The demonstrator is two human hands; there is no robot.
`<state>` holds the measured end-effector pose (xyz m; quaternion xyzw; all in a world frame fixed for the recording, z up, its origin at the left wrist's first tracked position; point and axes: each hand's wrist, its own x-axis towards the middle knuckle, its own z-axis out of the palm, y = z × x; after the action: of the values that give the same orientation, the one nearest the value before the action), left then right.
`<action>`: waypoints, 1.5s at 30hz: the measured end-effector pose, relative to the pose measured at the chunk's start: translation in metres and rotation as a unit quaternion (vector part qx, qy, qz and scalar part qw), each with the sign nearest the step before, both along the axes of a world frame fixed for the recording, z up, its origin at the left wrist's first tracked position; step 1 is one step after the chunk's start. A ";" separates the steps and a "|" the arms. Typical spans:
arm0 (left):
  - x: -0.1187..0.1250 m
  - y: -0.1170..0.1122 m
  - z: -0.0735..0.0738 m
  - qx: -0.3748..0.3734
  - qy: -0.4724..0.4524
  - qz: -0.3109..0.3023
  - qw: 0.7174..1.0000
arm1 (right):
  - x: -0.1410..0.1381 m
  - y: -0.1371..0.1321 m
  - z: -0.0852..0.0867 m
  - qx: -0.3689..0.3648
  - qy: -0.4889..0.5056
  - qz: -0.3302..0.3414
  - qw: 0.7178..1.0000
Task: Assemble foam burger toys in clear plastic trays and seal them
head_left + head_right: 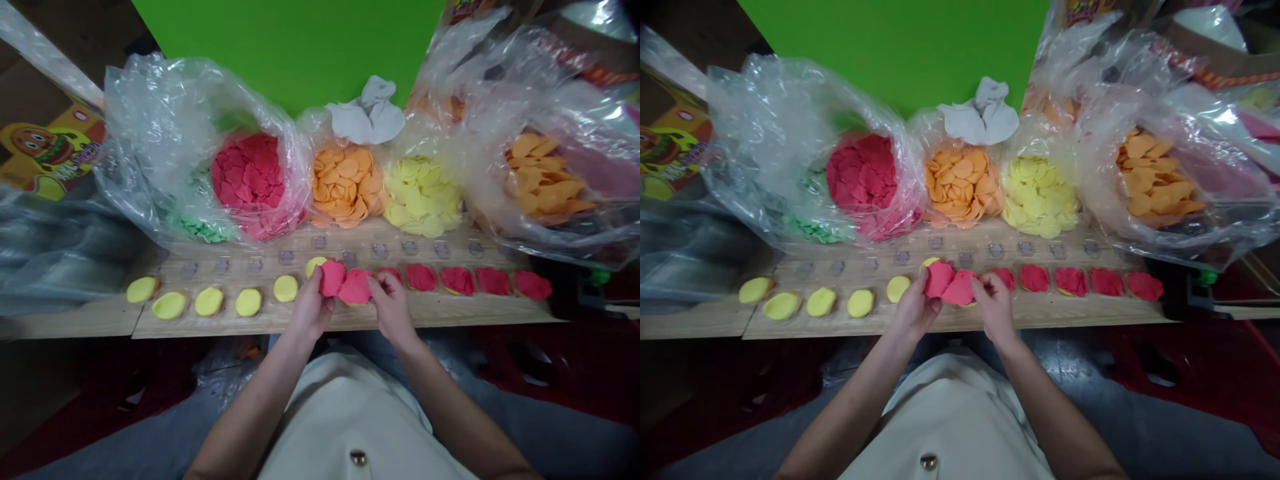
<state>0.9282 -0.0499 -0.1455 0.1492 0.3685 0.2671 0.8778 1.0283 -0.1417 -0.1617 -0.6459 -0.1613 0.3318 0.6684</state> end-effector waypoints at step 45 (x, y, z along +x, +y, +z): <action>-0.025 -0.020 0.009 0.701 0.342 -0.401 0.480 | 0.024 -0.046 -0.004 -0.198 -0.648 0.252 0.691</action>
<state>0.9032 -0.0703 -0.1368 0.9263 0.2299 -0.0169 0.2980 1.0525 -0.1875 -0.1660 -0.7528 -0.6419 0.0112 0.1456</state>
